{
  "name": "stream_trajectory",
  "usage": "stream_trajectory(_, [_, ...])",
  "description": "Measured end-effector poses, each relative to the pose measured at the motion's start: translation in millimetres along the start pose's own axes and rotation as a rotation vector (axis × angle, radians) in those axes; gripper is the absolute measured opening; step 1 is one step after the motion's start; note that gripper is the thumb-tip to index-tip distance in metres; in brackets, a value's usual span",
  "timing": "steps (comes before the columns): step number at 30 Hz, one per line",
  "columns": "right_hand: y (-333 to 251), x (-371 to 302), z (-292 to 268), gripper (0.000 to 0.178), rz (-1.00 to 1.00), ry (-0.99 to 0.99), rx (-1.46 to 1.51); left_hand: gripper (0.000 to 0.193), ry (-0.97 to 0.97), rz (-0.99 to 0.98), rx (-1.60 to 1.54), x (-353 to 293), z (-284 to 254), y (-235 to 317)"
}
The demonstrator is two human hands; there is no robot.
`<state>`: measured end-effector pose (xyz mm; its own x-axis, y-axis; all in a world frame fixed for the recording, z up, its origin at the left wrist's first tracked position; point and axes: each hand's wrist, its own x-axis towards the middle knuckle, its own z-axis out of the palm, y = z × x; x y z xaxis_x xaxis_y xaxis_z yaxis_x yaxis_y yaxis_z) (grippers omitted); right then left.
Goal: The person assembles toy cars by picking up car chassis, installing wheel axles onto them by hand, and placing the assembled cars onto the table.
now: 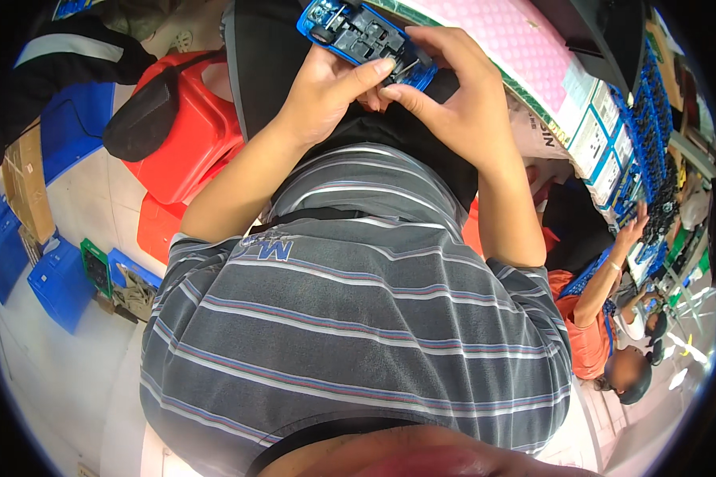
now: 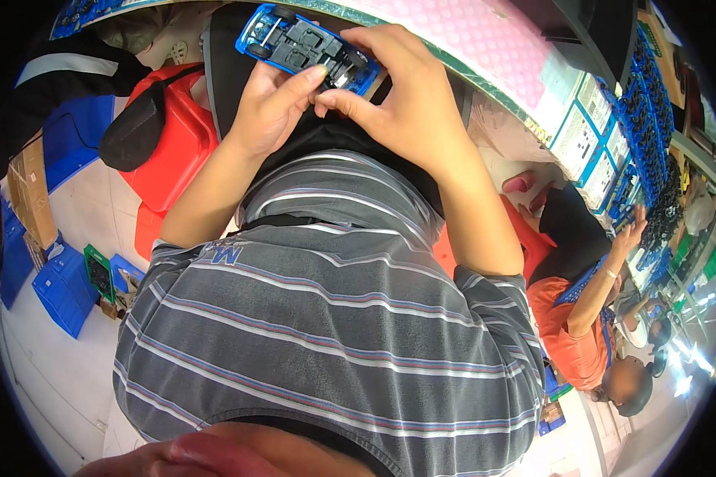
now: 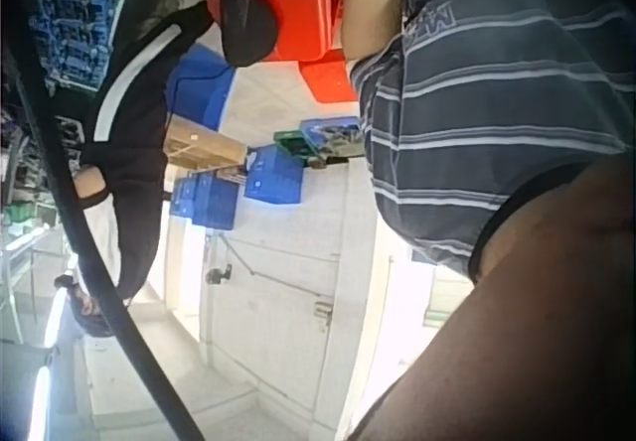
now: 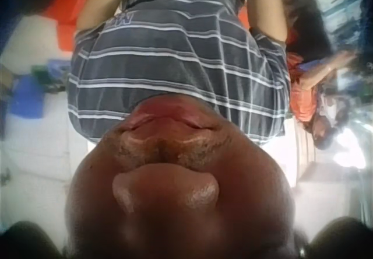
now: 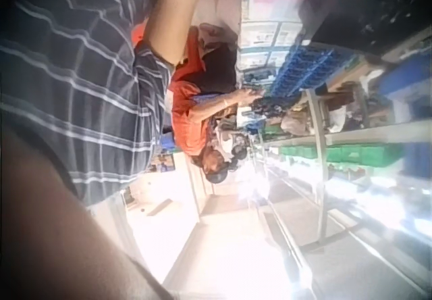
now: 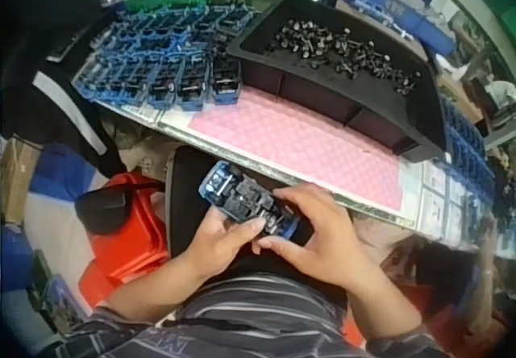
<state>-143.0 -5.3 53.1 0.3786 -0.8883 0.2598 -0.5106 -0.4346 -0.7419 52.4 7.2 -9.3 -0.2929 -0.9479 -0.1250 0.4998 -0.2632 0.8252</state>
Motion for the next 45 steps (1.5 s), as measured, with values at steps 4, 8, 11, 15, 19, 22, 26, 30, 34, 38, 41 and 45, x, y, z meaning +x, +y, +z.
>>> stream_trajectory(4, [4.3, -0.6, 0.7, 0.054, 0.014, 0.008, 0.049, 0.03, -0.009, -0.018, 0.05, -0.5, 1.2, 4.5])
stream_trajectory(8, [6.9, -3.6, 3.6, 0.05, 0.062, 0.006, 0.137, 0.033, -0.007, -0.063, -0.014, -5.3, -6.1, 1.6])
stream_trajectory(11, [12.4, -13.5, 9.0, 0.043, 0.21, -0.001, 0.354, 0.035, 0.015, -0.066, -0.061, -6.5, -5.7, 0.1])
stream_trajectory(15, [20.4, -22.1, 6.8, 0.035, 0.499, -0.149, 0.676, 0.039, 0.01, -0.136, -0.008, -6.5, -1.9, 2.9])
stream_trajectory(19, [20.6, -22.7, 12.4, 0.03, 0.574, -0.11, 0.704, 0.053, -0.013, -0.134, 0.097, -9.7, 4.4, 3.4])
stream_trajectory(22, [18.4, -23.4, 9.5, 0.026, 0.583, -0.098, 0.741, 0.057, -0.051, -0.091, 0.116, -5.6, 5.4, 2.5])
stream_trajectory(26, [9.9, -20.7, 4.7, 0.028, 0.627, -0.138, 0.774, 0.053, -0.044, -0.073, 0.123, -5.8, 6.8, 3.3])
stream_trajectory(30, [10.3, -20.6, 5.6, 0.028, 0.633, -0.137, 0.726, 0.04, -0.016, -0.145, 0.104, -1.3, 15.7, 18.6])
stream_trajectory(34, [17.0, -23.3, 7.3, 0.03, 0.608, -0.147, 0.784, 0.024, -0.029, -0.154, 0.146, -3.4, 13.9, 14.0])
stream_trajectory(38, [16.6, -21.3, 1.1, 0.036, 0.701, -0.303, 0.789, 0.021, -0.008, -0.198, 0.227, -6.8, 11.7, 11.4])
stream_trajectory(41, [18.8, -24.2, -0.9, 0.036, 0.703, -0.302, 0.754, 0.021, 0.041, -0.121, 0.166, -11.8, 20.9, 7.9])
stream_trajectory(45, [0.6, -12.5, -8.0, 0.028, 0.816, -0.276, 0.923, 0.021, 0.043, -0.184, 0.167, -9.0, 25.5, 19.6])
